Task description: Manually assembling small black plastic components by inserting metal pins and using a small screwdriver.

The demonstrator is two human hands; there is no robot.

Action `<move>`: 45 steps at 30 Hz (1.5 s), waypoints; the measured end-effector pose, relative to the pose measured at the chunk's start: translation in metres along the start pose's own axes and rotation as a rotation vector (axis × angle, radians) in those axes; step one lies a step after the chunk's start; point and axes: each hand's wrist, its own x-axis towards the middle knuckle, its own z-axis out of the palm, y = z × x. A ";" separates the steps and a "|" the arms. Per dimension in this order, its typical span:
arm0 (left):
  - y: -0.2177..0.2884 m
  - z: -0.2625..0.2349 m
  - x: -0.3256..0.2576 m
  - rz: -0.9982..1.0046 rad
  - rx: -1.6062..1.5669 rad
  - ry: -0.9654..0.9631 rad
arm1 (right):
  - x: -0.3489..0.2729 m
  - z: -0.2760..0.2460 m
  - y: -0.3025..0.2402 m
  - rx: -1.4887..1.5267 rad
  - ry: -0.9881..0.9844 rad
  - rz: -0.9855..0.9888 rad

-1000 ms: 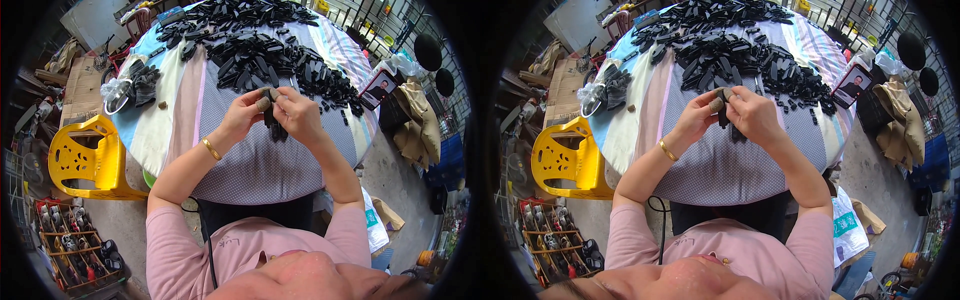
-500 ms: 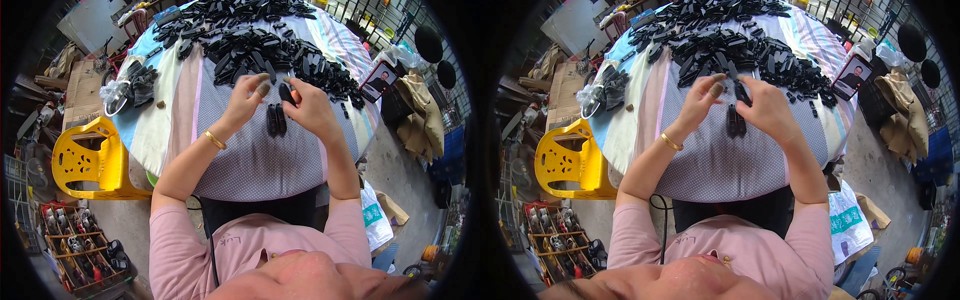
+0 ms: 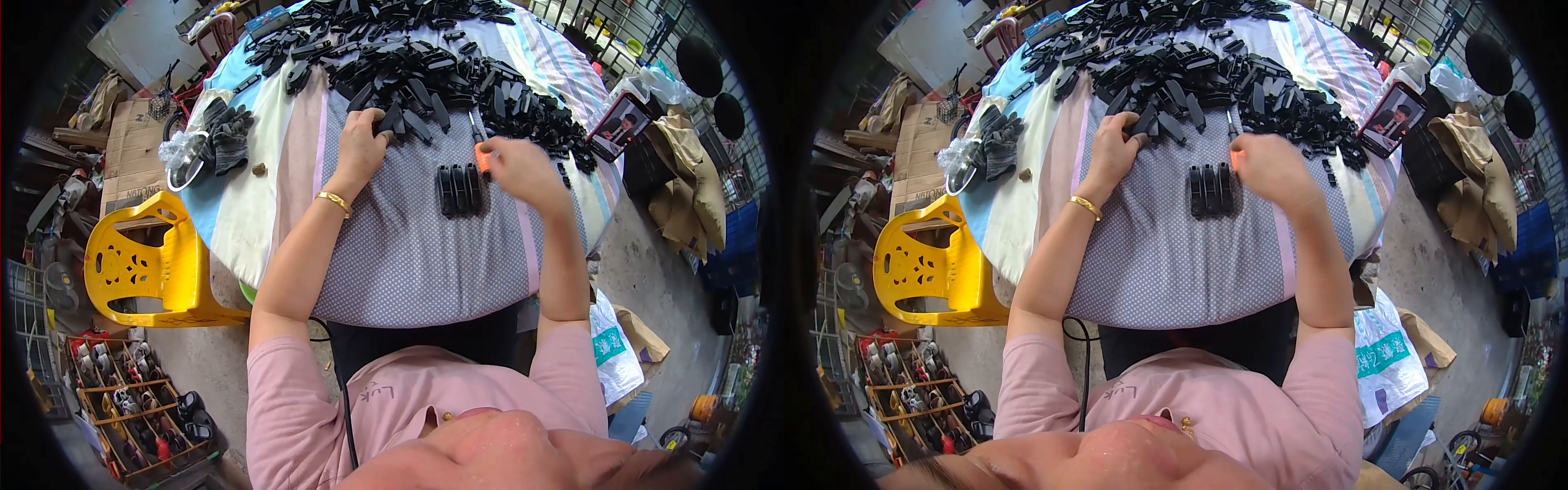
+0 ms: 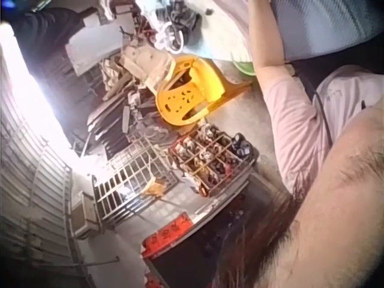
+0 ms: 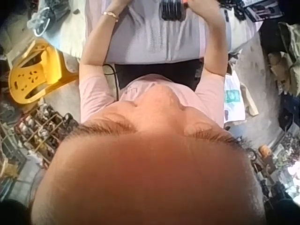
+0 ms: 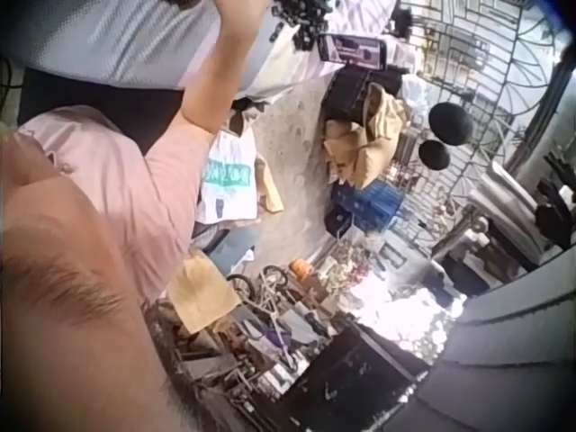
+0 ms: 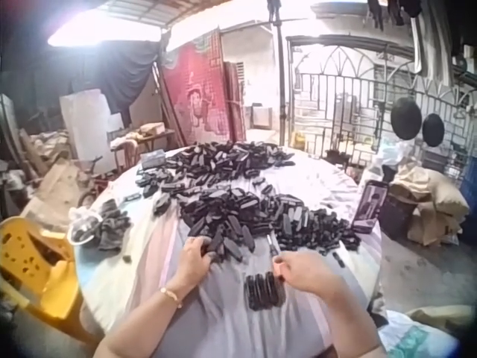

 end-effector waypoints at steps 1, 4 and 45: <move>-0.001 0.000 0.001 -0.010 -0.011 0.003 | 0.002 -0.010 0.008 -0.013 0.053 0.096; 0.005 0.001 -0.004 -0.070 -0.077 -0.011 | 0.002 -0.026 0.038 -0.068 0.076 0.294; 0.081 -0.017 -0.046 -0.230 -0.963 -0.395 | 0.010 0.023 -0.049 0.320 0.680 -0.424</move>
